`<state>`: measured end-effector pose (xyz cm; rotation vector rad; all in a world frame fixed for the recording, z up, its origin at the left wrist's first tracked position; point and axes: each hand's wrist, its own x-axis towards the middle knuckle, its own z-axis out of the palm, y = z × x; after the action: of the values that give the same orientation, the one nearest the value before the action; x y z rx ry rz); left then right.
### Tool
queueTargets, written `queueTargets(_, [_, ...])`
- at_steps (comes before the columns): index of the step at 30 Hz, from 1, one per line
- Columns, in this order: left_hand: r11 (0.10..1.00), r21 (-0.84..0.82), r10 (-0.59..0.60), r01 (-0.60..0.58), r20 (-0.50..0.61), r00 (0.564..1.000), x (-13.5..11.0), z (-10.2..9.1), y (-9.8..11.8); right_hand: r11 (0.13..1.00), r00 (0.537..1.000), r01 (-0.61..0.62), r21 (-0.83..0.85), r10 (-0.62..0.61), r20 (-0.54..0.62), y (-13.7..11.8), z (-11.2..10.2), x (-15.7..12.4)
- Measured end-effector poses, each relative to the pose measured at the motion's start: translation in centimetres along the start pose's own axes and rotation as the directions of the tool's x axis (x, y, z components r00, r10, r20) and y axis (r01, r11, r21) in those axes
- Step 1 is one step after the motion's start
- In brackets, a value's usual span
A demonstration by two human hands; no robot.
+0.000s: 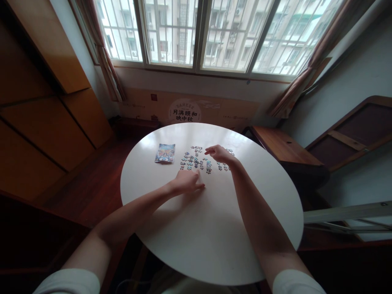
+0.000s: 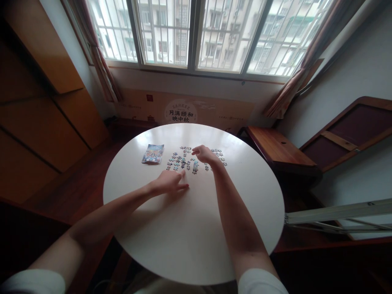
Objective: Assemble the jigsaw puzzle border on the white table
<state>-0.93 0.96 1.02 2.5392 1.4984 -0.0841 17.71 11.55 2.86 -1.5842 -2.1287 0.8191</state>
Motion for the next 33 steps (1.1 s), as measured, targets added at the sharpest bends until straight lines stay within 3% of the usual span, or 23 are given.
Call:
queueTargets(10, [1.0, 0.021, -0.011, 0.011, 0.0, 1.0, -0.4, 0.2, 0.8, 0.999, 0.994, 0.0, -0.042, 0.004, 0.105, 0.3, 0.5, 0.3])
queueTargets(20, [0.999, 0.019, -0.039, 0.039, 0.018, 0.999, -0.4, 0.2, 0.9, 0.995, 0.995, -0.093, -0.045, 0.094, 0.033, 2.4, 0.4, 1.2])
queueTargets(33, [0.999, 0.03, -0.03, 0.03, 0.004, 1.0, -0.3, 0.1, 1.0, 0.989, 0.992, -0.114, -0.1, 0.119, 0.048, 3.2, 0.9, 1.9])
